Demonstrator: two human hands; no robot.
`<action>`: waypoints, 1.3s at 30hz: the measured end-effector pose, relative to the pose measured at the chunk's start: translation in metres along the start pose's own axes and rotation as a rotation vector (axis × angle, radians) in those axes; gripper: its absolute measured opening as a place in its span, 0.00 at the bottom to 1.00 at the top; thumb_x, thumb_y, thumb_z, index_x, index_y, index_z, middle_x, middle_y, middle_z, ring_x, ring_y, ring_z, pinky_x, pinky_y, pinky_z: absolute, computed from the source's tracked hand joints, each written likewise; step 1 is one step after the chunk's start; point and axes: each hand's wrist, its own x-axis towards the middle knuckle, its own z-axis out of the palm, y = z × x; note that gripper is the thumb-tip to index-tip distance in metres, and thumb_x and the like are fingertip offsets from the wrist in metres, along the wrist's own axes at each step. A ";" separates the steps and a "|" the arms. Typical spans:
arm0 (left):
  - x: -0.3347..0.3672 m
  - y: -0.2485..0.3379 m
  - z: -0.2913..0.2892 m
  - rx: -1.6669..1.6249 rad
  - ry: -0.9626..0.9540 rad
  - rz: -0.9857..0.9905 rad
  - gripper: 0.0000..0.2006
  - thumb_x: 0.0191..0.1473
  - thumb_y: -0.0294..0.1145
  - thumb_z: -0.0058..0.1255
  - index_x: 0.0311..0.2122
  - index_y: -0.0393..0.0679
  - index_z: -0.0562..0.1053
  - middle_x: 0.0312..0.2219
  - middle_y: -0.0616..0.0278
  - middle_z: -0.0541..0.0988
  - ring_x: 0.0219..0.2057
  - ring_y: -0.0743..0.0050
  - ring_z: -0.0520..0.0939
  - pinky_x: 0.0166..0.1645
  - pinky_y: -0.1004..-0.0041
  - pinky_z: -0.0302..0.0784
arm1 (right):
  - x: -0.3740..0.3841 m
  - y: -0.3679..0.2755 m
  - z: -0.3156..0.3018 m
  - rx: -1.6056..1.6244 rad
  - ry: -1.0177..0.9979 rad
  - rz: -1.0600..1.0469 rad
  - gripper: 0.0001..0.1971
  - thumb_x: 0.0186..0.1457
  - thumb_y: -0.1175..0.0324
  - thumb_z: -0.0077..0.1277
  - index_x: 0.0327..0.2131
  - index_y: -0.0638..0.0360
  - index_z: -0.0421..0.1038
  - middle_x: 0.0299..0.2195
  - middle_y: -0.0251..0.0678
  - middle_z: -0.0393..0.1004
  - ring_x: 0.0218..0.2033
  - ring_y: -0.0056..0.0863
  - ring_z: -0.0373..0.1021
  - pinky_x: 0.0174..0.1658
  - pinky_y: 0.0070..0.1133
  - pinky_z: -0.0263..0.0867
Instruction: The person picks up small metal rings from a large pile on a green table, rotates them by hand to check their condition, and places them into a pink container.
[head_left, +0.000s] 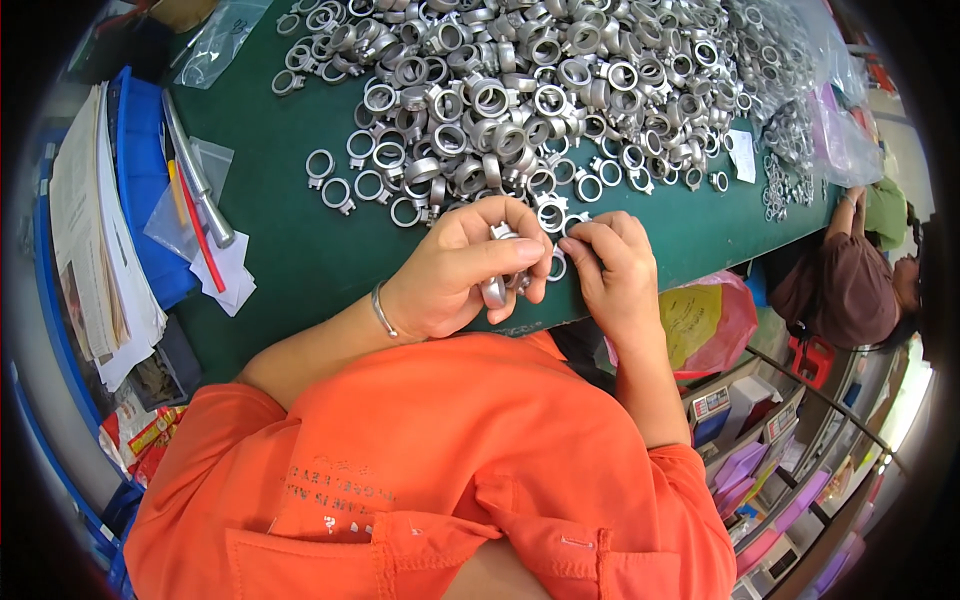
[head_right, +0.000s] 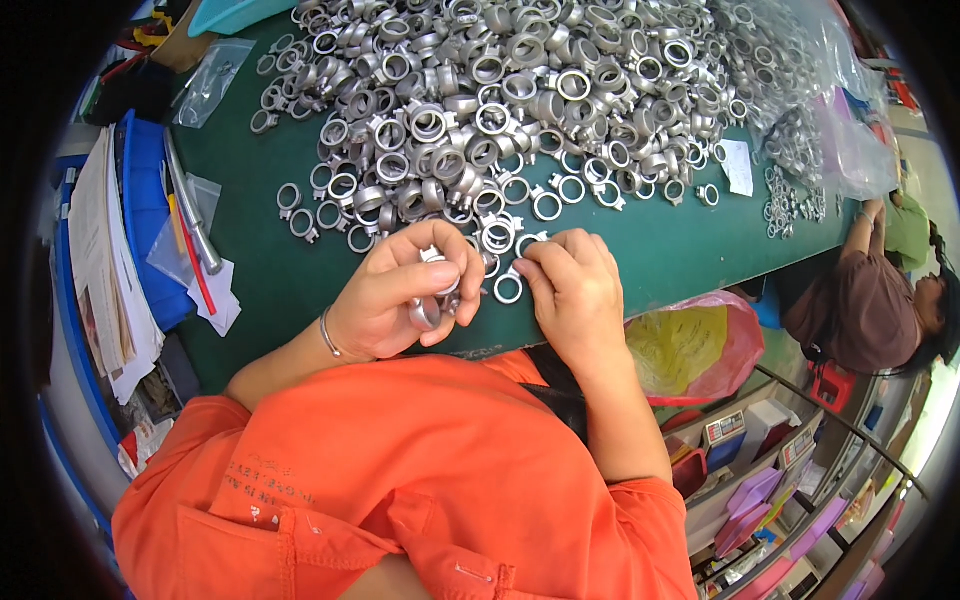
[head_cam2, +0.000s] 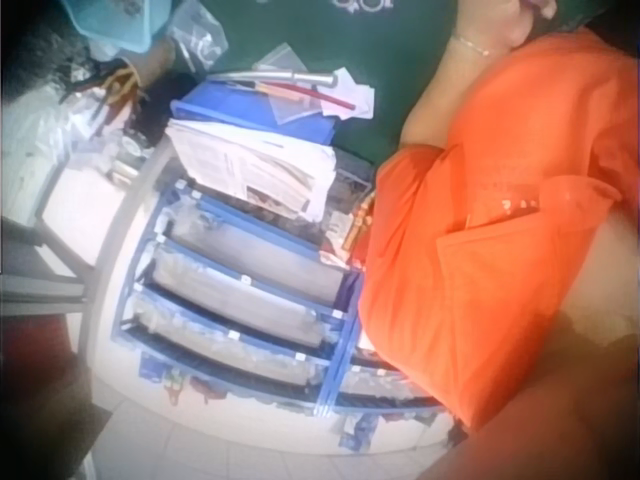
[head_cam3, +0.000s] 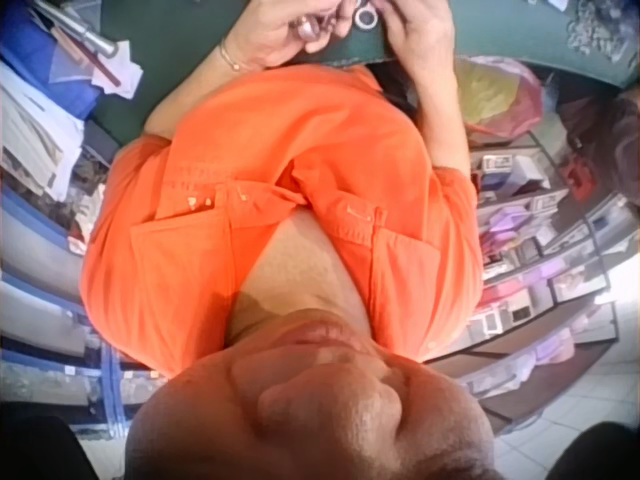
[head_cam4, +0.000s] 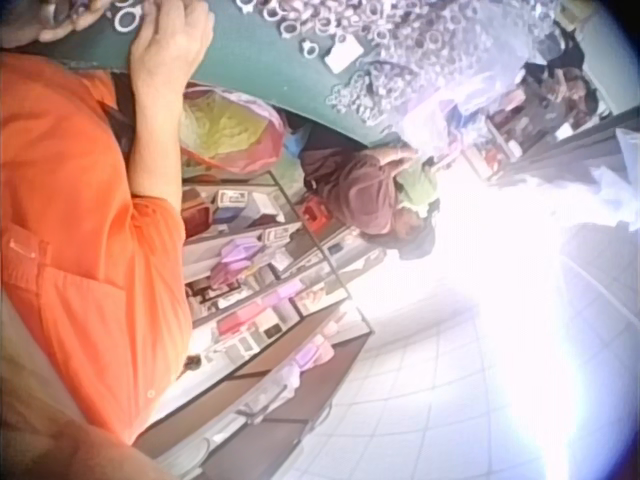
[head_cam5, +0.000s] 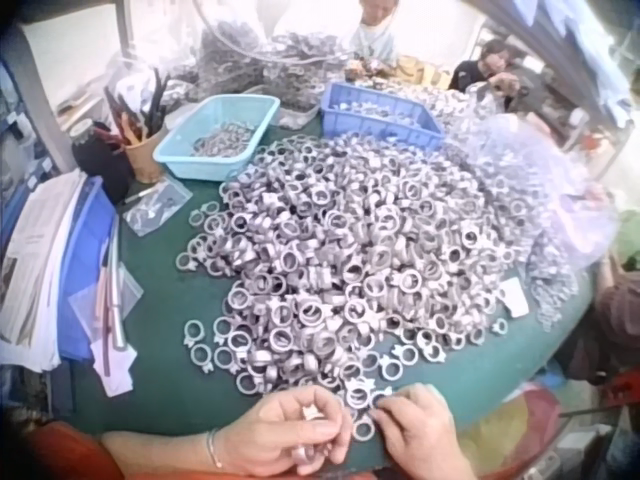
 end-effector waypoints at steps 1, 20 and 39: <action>-0.001 0.000 -0.001 0.013 -0.002 0.001 0.04 0.51 0.27 0.44 0.30 0.39 0.65 0.27 0.55 0.70 0.23 0.74 0.73 0.14 0.85 0.64 | 0.001 0.000 -0.002 0.098 0.012 0.046 0.06 0.40 0.78 0.54 0.26 0.61 0.71 0.24 0.36 0.69 0.26 0.31 0.66 0.30 0.20 0.62; 0.001 -0.006 -0.002 0.874 -0.032 0.504 0.04 0.44 0.21 0.53 0.29 0.37 0.73 0.27 0.63 0.74 0.27 0.80 0.73 0.29 0.81 0.68 | -0.008 -0.028 -0.005 0.845 0.095 0.132 0.08 0.50 0.78 0.47 0.36 0.67 0.67 0.29 0.40 0.71 0.28 0.27 0.70 0.30 0.18 0.67; -0.006 0.003 0.011 0.534 0.163 -0.032 0.05 0.49 0.27 0.51 0.31 0.37 0.72 0.24 0.62 0.76 0.20 0.84 0.74 0.17 0.87 0.65 | -0.013 -0.024 -0.001 1.023 0.154 0.055 0.18 0.42 0.85 0.53 0.40 0.66 0.67 0.39 0.41 0.65 0.34 0.24 0.67 0.35 0.18 0.67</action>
